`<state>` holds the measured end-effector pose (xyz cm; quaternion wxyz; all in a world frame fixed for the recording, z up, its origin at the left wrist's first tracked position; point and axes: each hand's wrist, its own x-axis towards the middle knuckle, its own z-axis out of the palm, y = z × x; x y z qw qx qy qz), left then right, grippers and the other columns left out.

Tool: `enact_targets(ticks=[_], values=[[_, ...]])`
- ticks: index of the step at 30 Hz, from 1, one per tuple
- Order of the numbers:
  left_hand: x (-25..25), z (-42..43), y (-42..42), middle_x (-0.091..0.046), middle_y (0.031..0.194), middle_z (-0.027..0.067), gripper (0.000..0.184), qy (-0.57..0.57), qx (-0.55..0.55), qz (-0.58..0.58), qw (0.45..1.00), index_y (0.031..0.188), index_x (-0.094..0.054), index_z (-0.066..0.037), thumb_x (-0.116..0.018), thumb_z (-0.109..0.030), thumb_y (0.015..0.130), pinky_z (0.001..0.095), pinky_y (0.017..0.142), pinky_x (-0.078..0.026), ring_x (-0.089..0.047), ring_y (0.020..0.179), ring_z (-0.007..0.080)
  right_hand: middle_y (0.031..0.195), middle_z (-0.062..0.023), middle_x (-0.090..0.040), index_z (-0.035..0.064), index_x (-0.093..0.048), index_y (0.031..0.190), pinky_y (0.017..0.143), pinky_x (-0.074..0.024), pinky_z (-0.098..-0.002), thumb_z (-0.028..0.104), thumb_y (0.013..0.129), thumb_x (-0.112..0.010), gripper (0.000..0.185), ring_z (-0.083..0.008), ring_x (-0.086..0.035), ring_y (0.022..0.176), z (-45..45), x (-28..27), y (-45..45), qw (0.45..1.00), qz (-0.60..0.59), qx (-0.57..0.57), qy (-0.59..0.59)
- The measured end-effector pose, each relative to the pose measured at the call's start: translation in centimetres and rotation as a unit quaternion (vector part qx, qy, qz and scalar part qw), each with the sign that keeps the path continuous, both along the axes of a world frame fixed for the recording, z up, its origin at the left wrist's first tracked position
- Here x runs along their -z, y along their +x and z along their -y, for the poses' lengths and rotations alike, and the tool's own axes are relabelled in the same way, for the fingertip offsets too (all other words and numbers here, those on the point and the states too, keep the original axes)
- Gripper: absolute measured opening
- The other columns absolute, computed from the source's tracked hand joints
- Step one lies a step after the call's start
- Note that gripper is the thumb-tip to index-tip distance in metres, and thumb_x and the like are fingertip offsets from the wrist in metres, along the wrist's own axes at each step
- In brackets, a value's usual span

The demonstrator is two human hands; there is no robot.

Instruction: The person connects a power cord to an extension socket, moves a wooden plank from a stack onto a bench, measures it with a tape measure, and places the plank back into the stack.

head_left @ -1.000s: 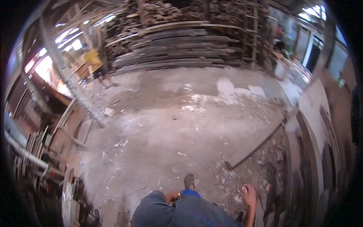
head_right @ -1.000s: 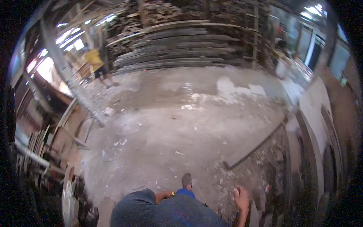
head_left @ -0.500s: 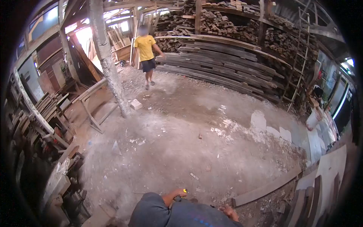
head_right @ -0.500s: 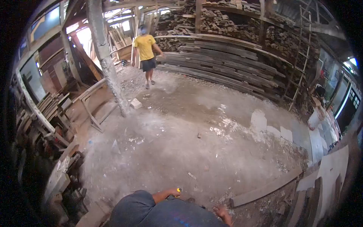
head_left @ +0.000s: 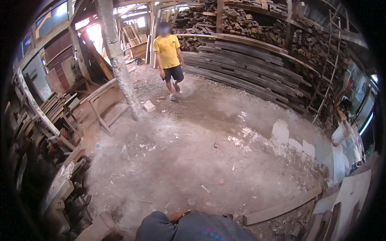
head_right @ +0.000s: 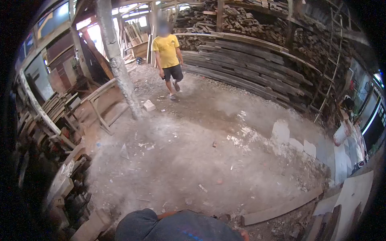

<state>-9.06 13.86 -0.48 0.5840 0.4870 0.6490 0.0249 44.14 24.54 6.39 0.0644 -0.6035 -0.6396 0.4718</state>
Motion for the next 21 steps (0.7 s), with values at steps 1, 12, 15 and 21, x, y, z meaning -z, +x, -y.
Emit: enact_targets(ticks=[1,12,15,21], values=[[0.0,-0.2,0.6,-0.063,0.067,0.0080,0.030,-0.002,-0.003,0.002,1.000,0.073,-0.063,-0.004,-0.064,-0.033,0.065,0.0353,0.055,-0.045,-0.057,0.060,0.0198,0.068,-0.0141,-0.056,-0.0006,-0.060,0.083,0.062,-0.0429,-0.0407,0.033,0.089,-0.049,0.036,-0.0236,-0.050,0.065,-0.4,-0.1,1.1,1.000,-0.004,0.004,0.010],[-2.1,-11.0,11.3,-0.062,0.066,0.0067,0.029,0.071,0.005,0.063,0.995,0.073,-0.063,-0.004,-0.065,-0.031,0.065,0.0341,0.055,-0.045,-0.056,0.059,0.0186,0.070,-0.0091,-0.056,0.0040,-0.061,0.079,0.055,-0.0423,-0.0401,0.024,0.085,-0.052,0.023,-0.0214,-0.052,0.062,-11.8,7.2,8.6,0.899,0.136,-0.397,0.122],[-2.3,-13.6,14.1,-0.062,0.066,0.0064,0.028,0.109,-0.021,0.095,0.989,0.073,-0.063,-0.004,-0.065,-0.030,0.065,0.0338,0.055,-0.045,-0.056,0.059,0.0183,0.073,-0.0159,-0.059,0.0036,-0.061,0.087,0.058,-0.0469,-0.0445,0.036,0.080,-0.063,0.033,-0.0347,-0.059,0.072,-16.4,20.9,15.0,0.802,-0.071,-0.472,0.358],[-6.5,-16.8,16.5,-0.062,0.068,0.0040,0.026,0.096,-0.291,0.071,0.949,0.077,-0.063,-0.003,-0.068,-0.026,0.065,0.0315,0.055,-0.044,-0.055,0.060,0.0157,0.067,-0.0077,-0.056,0.0070,-0.058,0.070,0.052,-0.0419,-0.0381,0.013,0.069,-0.064,0.008,-0.0226,-0.052,0.057,-17.8,5.3,11.6,0.891,0.061,-0.343,0.290]])
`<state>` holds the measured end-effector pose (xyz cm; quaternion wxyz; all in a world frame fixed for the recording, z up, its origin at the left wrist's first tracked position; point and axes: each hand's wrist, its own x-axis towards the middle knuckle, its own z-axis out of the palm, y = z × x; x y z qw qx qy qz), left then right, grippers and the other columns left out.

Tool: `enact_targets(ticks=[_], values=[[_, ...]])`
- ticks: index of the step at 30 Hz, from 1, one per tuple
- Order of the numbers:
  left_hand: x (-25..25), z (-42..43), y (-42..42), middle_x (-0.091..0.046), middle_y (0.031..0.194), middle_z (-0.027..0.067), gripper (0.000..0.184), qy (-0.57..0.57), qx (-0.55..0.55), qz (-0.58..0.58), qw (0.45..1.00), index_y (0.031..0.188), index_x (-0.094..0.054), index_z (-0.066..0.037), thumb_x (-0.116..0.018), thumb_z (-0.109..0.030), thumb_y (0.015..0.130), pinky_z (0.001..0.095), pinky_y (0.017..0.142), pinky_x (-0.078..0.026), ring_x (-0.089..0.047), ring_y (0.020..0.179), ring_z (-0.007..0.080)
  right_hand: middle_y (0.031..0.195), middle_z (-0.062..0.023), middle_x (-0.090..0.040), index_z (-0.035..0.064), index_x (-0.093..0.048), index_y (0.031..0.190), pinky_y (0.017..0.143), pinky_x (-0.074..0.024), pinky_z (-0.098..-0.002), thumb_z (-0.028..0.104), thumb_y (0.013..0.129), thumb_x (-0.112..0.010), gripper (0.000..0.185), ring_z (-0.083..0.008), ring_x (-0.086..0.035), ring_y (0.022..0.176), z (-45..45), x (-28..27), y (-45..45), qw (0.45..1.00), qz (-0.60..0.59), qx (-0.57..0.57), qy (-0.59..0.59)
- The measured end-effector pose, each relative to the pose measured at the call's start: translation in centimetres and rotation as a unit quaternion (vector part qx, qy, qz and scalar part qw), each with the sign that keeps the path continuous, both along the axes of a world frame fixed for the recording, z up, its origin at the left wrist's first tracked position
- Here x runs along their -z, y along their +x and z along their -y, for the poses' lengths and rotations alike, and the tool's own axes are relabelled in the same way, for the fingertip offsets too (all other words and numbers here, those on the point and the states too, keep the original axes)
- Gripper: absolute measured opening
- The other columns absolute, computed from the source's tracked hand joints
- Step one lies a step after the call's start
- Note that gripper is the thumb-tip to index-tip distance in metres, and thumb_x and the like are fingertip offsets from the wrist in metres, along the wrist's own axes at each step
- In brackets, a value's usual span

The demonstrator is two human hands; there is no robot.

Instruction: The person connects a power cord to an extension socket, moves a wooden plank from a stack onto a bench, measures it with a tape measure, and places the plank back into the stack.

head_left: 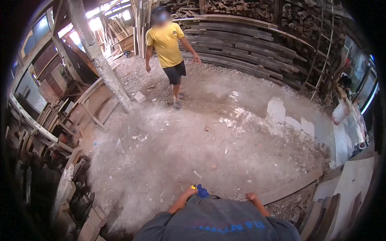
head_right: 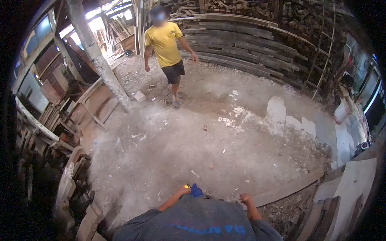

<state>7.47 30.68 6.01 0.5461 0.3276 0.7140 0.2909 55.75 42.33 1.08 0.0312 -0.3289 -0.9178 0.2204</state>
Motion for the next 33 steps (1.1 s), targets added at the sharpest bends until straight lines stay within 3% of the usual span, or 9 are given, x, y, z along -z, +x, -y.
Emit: enact_targets(ticks=[6,7,8,13,17,21,25,29,33], values=[[1.3,2.2,-3.4,-0.063,0.071,0.0049,0.030,-0.141,0.001,-0.124,0.982,0.081,-0.063,-0.002,-0.067,-0.027,0.066,0.0320,0.055,-0.045,-0.056,0.062,0.0176,0.068,-0.0116,-0.058,0.0071,-0.062,0.074,0.056,-0.0457,-0.0401,0.017,0.071,-0.066,0.011,-0.0291,-0.057,0.059,-0.4,18.4,0.6,0.975,-0.110,-0.159,0.114],[0.3,3.1,-3.9,-0.063,0.071,0.0061,0.030,-0.083,0.038,-0.087,0.992,0.080,-0.063,-0.001,-0.066,-0.028,0.067,0.0328,0.055,-0.045,-0.057,0.062,0.0189,0.066,-0.0137,-0.057,0.0056,-0.059,0.072,0.054,-0.0441,-0.0403,0.020,0.076,-0.063,0.016,-0.0304,-0.056,0.060,-0.7,17.4,0.1,0.944,-0.254,-0.181,-0.112],[-0.8,4.1,-4.4,-0.063,0.070,0.0072,0.031,-0.025,0.072,-0.044,0.996,0.078,-0.063,-0.001,-0.064,-0.030,0.067,0.0337,0.055,-0.045,-0.057,0.061,0.0202,0.065,-0.0159,-0.056,0.0041,-0.056,0.070,0.051,-0.0426,-0.0406,0.023,0.082,-0.061,0.023,-0.0317,-0.056,0.060,-0.4,4.5,-2.9,0.843,-0.374,-0.200,-0.330],[-1.0,4.0,-7.4,-0.063,0.069,0.0078,0.031,-0.076,0.182,-0.033,0.980,0.077,-0.063,-0.001,-0.064,-0.030,0.067,0.0341,0.055,-0.045,-0.057,0.061,0.0204,0.067,-0.0141,-0.057,0.0048,-0.057,0.071,0.050,-0.0423,-0.0395,0.023,0.080,-0.063,0.021,-0.0308,-0.056,0.060,-3.6,1.8,-6.3,0.970,-0.129,-0.067,-0.196],[-1.4,-1.5,-10.6,-0.063,0.069,0.0083,0.030,-0.093,0.236,-0.035,0.967,0.077,-0.063,-0.001,-0.064,-0.030,0.067,0.0344,0.054,-0.045,-0.057,0.061,0.0206,0.070,-0.0126,-0.058,0.0054,-0.058,0.071,0.050,-0.0421,-0.0386,0.022,0.079,-0.064,0.020,-0.0301,-0.056,0.060,-8.1,1.0,-7.9,0.974,-0.177,-0.087,-0.116],[-0.6,-11.0,-13.7,-0.063,0.068,0.0088,0.030,-0.105,0.304,-0.050,0.946,0.076,-0.064,-0.002,-0.063,-0.031,0.067,0.0347,0.054,-0.045,-0.057,0.061,0.0208,0.075,-0.0108,-0.062,0.0066,-0.059,0.074,0.051,-0.0449,-0.0373,0.019,0.077,-0.065,0.014,-0.0252,-0.061,0.063,-15.4,-1.9,-10.5,0.933,0.038,0.177,-0.310],[1.4,-22.0,-16.1,-0.063,0.067,0.0093,0.030,-0.122,0.353,-0.115,0.921,0.075,-0.064,-0.002,-0.063,-0.031,0.067,0.0350,0.054,-0.045,-0.057,0.060,0.0210,0.073,-0.0124,-0.064,0.0077,-0.061,0.073,0.055,-0.0487,-0.0395,0.013,0.064,-0.069,0.013,-0.0267,-0.064,0.066,-20.2,1.0,-13.5,0.914,-0.100,0.291,-0.264],[-0.1,-30.2,-18.5,-0.058,0.063,0.0042,0.021,-0.044,0.235,-0.127,0.963,0.070,-0.060,-0.006,-0.065,-0.027,0.070,0.0334,0.050,-0.042,-0.054,0.058,0.0158,0.073,-0.0157,-0.064,0.0065,-0.063,0.071,0.059,-0.0501,-0.0426,0.015,0.069,-0.062,0.009,-0.0298,-0.065,0.069,-23.5,-2.2,-18.7,0.999,0.025,0.024,0.013],[-3.4,-34.5,-17.9,-0.061,0.069,0.0053,0.019,-0.043,0.129,0.005,0.991,0.078,-0.062,-0.006,-0.064,-0.023,0.071,0.0332,0.054,-0.045,-0.057,0.061,0.0171,0.077,-0.0149,-0.065,0.0062,-0.063,0.075,0.062,-0.0503,-0.0450,0.018,0.076,-0.051,0.017,-0.0314,-0.065,0.072,-23.9,2.8,-21.6,0.996,0.084,0.041,0.015]])
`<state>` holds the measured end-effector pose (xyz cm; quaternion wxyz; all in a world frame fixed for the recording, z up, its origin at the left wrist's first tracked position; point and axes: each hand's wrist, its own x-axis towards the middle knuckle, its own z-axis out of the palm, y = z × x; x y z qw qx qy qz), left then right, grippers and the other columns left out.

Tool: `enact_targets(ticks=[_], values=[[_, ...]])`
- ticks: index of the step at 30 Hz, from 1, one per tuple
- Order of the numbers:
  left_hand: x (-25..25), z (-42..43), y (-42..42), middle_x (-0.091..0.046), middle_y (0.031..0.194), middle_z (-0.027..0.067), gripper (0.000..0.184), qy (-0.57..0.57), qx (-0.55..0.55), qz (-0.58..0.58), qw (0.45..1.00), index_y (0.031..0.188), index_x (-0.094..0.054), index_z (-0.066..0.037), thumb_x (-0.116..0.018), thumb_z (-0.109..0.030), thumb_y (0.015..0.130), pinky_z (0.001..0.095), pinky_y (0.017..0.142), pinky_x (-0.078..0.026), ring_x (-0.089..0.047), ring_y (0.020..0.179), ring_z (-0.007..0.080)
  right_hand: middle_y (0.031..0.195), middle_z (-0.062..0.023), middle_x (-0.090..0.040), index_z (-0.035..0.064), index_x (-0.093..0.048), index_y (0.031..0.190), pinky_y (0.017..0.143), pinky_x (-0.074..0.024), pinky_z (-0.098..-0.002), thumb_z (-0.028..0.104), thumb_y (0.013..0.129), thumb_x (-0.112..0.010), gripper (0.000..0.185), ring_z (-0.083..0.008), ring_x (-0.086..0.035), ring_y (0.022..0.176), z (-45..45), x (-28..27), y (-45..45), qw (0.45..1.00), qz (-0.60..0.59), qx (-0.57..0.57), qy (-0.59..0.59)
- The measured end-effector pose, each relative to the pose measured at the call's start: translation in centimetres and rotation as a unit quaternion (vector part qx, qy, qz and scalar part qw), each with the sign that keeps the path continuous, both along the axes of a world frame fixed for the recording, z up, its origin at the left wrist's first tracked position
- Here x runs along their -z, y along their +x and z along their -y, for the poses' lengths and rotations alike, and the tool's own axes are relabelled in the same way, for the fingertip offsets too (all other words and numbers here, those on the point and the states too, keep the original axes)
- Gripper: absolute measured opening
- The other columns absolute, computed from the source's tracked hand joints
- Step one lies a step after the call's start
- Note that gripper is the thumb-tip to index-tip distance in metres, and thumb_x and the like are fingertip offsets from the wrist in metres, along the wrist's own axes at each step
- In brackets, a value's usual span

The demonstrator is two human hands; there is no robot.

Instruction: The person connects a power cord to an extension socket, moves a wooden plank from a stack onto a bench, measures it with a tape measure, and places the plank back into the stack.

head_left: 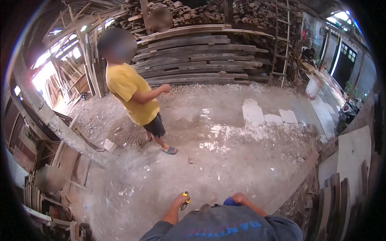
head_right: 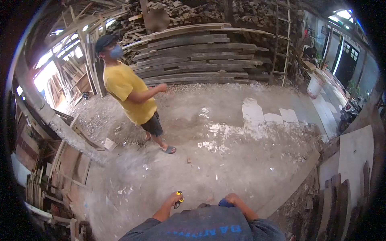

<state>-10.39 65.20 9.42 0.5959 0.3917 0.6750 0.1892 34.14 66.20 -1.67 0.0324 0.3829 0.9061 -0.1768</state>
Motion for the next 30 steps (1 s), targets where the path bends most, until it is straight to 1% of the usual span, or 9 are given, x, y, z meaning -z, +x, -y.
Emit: enact_targets(ticks=[2,9,11,14,17,21,24,26,30], values=[[-0.5,-0.2,1.2,-0.060,0.071,0.0035,0.015,-0.031,-0.066,0.091,0.993,0.082,-0.061,-0.007,-0.065,-0.018,0.072,0.0320,0.054,-0.046,-0.057,0.062,0.0163,0.073,-0.0093,-0.064,0.0098,-0.062,0.073,0.061,-0.0495,-0.0454,0.015,0.077,-0.051,0.013,-0.0303,-0.063,0.071,0.9,-4.5,-0.2,0.996,0.052,0.044,-0.051],[-3.8,-3.7,5.2,-0.060,0.075,0.0058,0.015,-0.079,-0.184,0.232,0.952,0.088,-0.058,-0.005,-0.063,-0.013,0.076,0.0319,0.061,-0.050,-0.060,0.068,0.0173,0.084,-0.0116,-0.066,0.0131,-0.067,0.083,0.067,-0.0527,-0.0422,0.022,0.077,-0.050,0.019,-0.0303,-0.065,0.080,-5.3,-3.0,3.0,0.965,0.191,0.113,-0.139],[-1.8,-5.8,5.4,-0.061,0.076,0.0070,0.018,-0.089,-0.217,0.277,0.932,0.090,-0.058,-0.004,-0.063,-0.014,0.076,0.0328,0.064,-0.051,-0.061,0.069,0.0185,0.085,-0.0118,-0.066,0.0135,-0.067,0.085,0.066,-0.0527,-0.0421,0.023,0.076,-0.052,0.020,-0.0308,-0.065,0.078,-8.3,1.8,5.4,0.952,0.163,0.147,-0.215],[-0.7,-9.7,5.3,-0.061,0.077,0.0072,0.017,-0.085,-0.252,0.326,0.907,0.090,-0.057,-0.004,-0.062,-0.013,0.076,0.0330,0.065,-0.051,-0.061,0.070,0.0188,0.086,-0.0133,-0.066,0.0127,-0.067,0.085,0.066,-0.0527,-0.0416,0.027,0.074,-0.053,0.022,-0.0314,-0.065,0.076,-14.7,4.0,6.1,0.975,0.164,0.006,-0.152],[-1.2,-15.5,6.0,-0.061,0.077,0.0074,0.016,-0.066,-0.268,0.372,0.886,0.089,-0.057,-0.003,-0.061,-0.012,0.076,0.0332,0.067,-0.051,-0.061,0.071,0.0192,0.077,-0.0136,-0.065,0.0111,-0.066,0.082,0.059,-0.0516,-0.0411,0.027,0.079,-0.056,0.019,-0.0299,-0.064,0.066,-22.4,10.0,6.3,0.972,0.072,0.121,-0.189],[-1.2,-23.8,8.6,-0.061,0.078,0.0077,0.016,-0.025,-0.291,0.428,0.855,0.089,-0.057,-0.003,-0.061,-0.011,0.076,0.0335,0.069,-0.052,-0.062,0.073,0.0196,0.079,-0.0092,-0.062,0.0079,-0.063,0.093,0.051,-0.0476,-0.0336,0.025,0.086,-0.058,0.019,-0.0214,-0.058,0.060,-32.6,-1.3,2.1,0.865,-0.193,0.215,-0.410],[-4.2,-29.3,12.0,-0.063,0.081,0.0093,0.016,0.030,-0.357,0.450,0.818,0.089,-0.058,0.000,-0.061,-0.009,0.076,0.0319,0.068,-0.052,-0.062,0.072,0.0195,0.094,-0.0095,-0.062,0.0037,-0.055,0.111,0.053,-0.0493,-0.0302,0.023,0.087,-0.057,0.030,-0.0195,-0.060,0.066,-38.2,-7.7,-3.3,0.619,-0.247,0.383,-0.640],[-6.9,-32.2,14.2,-0.063,0.084,0.0098,0.016,0.066,-0.379,0.468,0.796,0.089,-0.058,0.000,-0.061,-0.008,0.075,0.0321,0.070,-0.052,-0.062,0.075,0.0201,0.093,-0.0098,-0.062,0.0020,-0.053,0.115,0.061,-0.0527,-0.0323,0.021,0.088,-0.057,0.033,-0.0207,-0.062,0.071,-39.2,-18.4,-7.1,0.634,-0.253,0.342,-0.646],[-9.4,-36.8,15.6,-0.063,0.089,0.0105,0.022,0.070,-0.374,0.474,0.794,0.095,-0.059,-0.001,-0.060,-0.012,0.075,0.0353,0.078,-0.050,-0.061,0.084,0.0226,0.091,-0.0075,-0.062,0.0017,-0.052,0.116,0.067,-0.0530,-0.0324,0.015,0.085,-0.061,0.035,-0.0184,-0.062,0.073,-40.9,-21.5,-12.2,0.657,-0.278,0.220,-0.666]])
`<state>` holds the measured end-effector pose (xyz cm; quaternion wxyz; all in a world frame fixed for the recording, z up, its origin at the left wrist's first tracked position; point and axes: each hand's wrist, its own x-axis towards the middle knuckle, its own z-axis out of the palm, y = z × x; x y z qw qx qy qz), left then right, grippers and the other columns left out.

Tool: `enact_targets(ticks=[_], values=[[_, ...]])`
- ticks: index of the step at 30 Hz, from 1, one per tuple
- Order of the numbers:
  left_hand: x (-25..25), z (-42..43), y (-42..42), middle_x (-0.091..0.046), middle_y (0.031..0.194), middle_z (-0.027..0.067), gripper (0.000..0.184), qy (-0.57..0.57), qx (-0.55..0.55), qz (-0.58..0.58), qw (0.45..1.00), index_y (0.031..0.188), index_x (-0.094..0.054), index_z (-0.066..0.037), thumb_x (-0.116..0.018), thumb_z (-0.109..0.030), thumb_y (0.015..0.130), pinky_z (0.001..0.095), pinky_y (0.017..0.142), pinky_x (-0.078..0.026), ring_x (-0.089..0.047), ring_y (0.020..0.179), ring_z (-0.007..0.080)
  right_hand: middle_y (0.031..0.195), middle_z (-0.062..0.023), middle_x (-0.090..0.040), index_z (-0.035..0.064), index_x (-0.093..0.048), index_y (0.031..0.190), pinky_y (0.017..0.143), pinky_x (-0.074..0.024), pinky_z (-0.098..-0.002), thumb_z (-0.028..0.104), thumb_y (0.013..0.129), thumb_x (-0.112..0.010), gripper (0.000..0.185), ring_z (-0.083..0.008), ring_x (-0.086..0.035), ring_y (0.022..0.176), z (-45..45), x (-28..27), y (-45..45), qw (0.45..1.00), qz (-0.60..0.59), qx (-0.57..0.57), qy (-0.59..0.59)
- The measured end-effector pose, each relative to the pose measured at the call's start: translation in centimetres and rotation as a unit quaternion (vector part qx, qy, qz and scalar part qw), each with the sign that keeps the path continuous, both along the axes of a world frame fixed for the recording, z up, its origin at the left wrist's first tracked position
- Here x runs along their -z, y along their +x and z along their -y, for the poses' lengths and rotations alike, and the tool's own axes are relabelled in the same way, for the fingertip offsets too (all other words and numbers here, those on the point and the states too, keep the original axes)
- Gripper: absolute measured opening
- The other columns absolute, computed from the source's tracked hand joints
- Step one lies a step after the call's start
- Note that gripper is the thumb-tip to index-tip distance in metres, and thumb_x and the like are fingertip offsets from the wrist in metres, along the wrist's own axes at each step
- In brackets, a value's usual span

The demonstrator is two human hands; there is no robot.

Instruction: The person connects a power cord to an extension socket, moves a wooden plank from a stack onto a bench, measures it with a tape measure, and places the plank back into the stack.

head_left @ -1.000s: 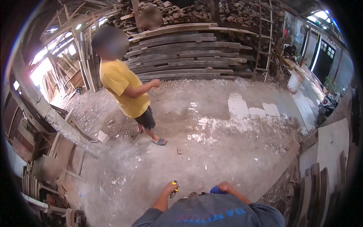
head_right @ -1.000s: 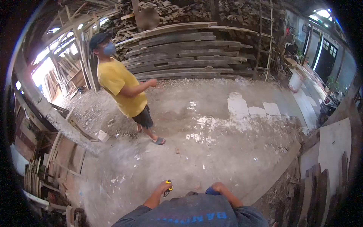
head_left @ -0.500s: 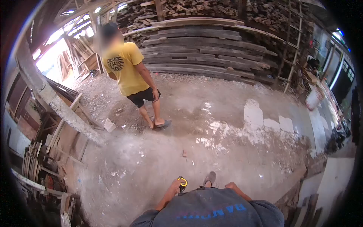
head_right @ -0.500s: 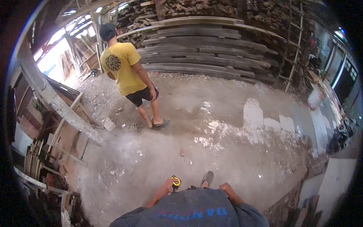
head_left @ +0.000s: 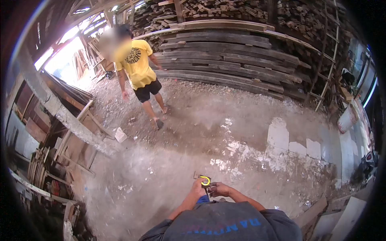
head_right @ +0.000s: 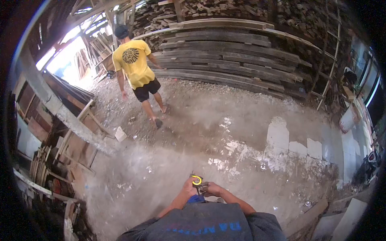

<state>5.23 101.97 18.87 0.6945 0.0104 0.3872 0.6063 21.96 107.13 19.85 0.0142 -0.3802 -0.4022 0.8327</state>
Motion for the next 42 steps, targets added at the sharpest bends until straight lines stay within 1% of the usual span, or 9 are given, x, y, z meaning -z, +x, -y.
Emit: enact_targets(ticks=[11,16,20,28,31,34,37,40,42], values=[[2.0,-12.0,1.2,-0.063,0.089,0.0103,0.024,-0.039,0.134,0.070,0.988,0.096,-0.060,-0.001,-0.060,-0.014,0.076,0.0355,0.075,-0.052,-0.063,0.083,0.0225,0.082,-0.0041,-0.063,0.0017,-0.063,0.100,0.058,-0.0461,-0.0285,0.007,0.080,-0.066,0.021,-0.0119,-0.057,0.066,-9.9,1.2,-0.9,0.979,0.099,0.012,0.175],[5.5,-20.4,-3.4,-0.063,0.087,0.0093,0.019,0.212,0.139,-0.365,0.896,0.090,-0.059,-0.003,-0.062,-0.015,0.076,0.0346,0.074,-0.051,-0.062,0.080,0.0215,0.084,-0.0121,-0.065,-0.0005,-0.062,0.100,0.065,-0.0485,-0.0335,0.015,0.072,-0.068,0.032,-0.0193,-0.061,0.074,-19.2,5.6,-4.1,0.926,0.143,-0.024,0.349],[10.2,-30.5,-9.8,-0.062,0.088,0.0092,0.018,-0.003,0.129,-0.002,0.992,0.089,-0.058,-0.004,-0.062,-0.016,0.076,0.0378,0.079,-0.050,-0.061,0.084,0.0206,0.100,-0.0231,-0.064,0.0019,-0.059,0.111,0.079,-0.0484,-0.0439,0.021,0.071,-0.061,0.044,-0.0380,-0.061,0.095,-27.6,9.4,-5.1,0.814,0.334,-0.185,0.437],[12.0,-35.6,-18.3,-0.061,0.094,0.0137,0.024,-0.142,0.050,0.028,0.988,0.098,-0.059,-0.001,-0.059,-0.012,0.076,0.0432,0.079,-0.049,-0.060,0.088,0.0297,0.066,-0.0166,-0.063,-0.0023,-0.065,0.071,0.058,-0.0485,-0.0400,0.020,0.070,-0.058,0.024,-0.0322,-0.063,0.061,-36.6,20.2,3.2,0.832,0.439,-0.092,0.326],[10.0,-33.7,-21.1,-0.061,0.097,0.0123,0.017,0.184,0.213,-0.650,0.705,0.092,-0.058,-0.007,-0.061,-0.016,0.078,0.0457,0.081,-0.046,-0.058,0.093,0.0318,0.079,-0.0211,-0.065,0.0029,-0.069,0.078,0.066,-0.0486,-0.0438,0.022,0.067,-0.058,0.025,-0.0372,-0.064,0.074,-37.8,30.7,11.8,0.806,0.302,-0.213,0.462],[16.9,-34.8,-23.3,-0.062,0.089,0.0109,0.027,0.022,0.352,-0.729,0.587,0.089,-0.058,-0.005,-0.066,-0.027,0.077,0.0403,0.076,-0.046,-0.059,0.085,0.0272,0.073,-0.0179,-0.064,0.0059,-0.068,0.072,0.057,-0.0470,-0.0412,0.022,0.065,-0.062,0.019,-0.0340,-0.063,0.066,-42.1,28.2,12.6,0.746,0.297,-0.242,0.545],[21.6,-33.8,-24.3,-0.061,0.087,0.0107,0.026,-0.141,0.404,-0.611,0.666,0.087,-0.058,-0.005,-0.066,-0.027,0.077,0.0402,0.074,-0.047,-0.059,0.083,0.0273,0.068,-0.0155,-0.064,0.0070,-0.068,0.069,0.056,-0.0475,-0.0392,0.023,0.067,-0.062,0.018,-0.0322,-0.062,0.063,-49.4,23.3,11.1,0.814,0.069,-0.109,0.566],[22.3,-36.1,-24.5,-0.061,0.084,0.0106,0.025,-0.224,0.374,-0.542,0.718,0.085,-0.058,-0.005,-0.066,-0.027,0.076,0.0402,0.072,-0.047,-0.059,0.081,0.0273,0.069,-0.0136,-0.065,0.0080,-0.068,0.069,0.056,-0.0481,-0.0388,0.024,0.070,-0.060,0.017,-0.0301,-0.063,0.062,-61.6,22.5,8.4,0.668,0.144,-0.278,0.675],[22.2,-39.3,-24.3,-0.061,0.082,0.0105,0.025,-0.252,0.339,-0.514,0.746,0.084,-0.058,-0.005,-0.066,-0.027,0.076,0.0402,0.071,-0.047,-0.059,0.079,0.0273,0.075,-0.0135,-0.067,0.0077,-0.069,0.073,0.060,-0.0495,-0.0407,0.025,0.076,-0.058,0.021,-0.0283,-0.065,0.068,-71.0,28.9,5.5,0.857,0.391,-0.100,0.319]])
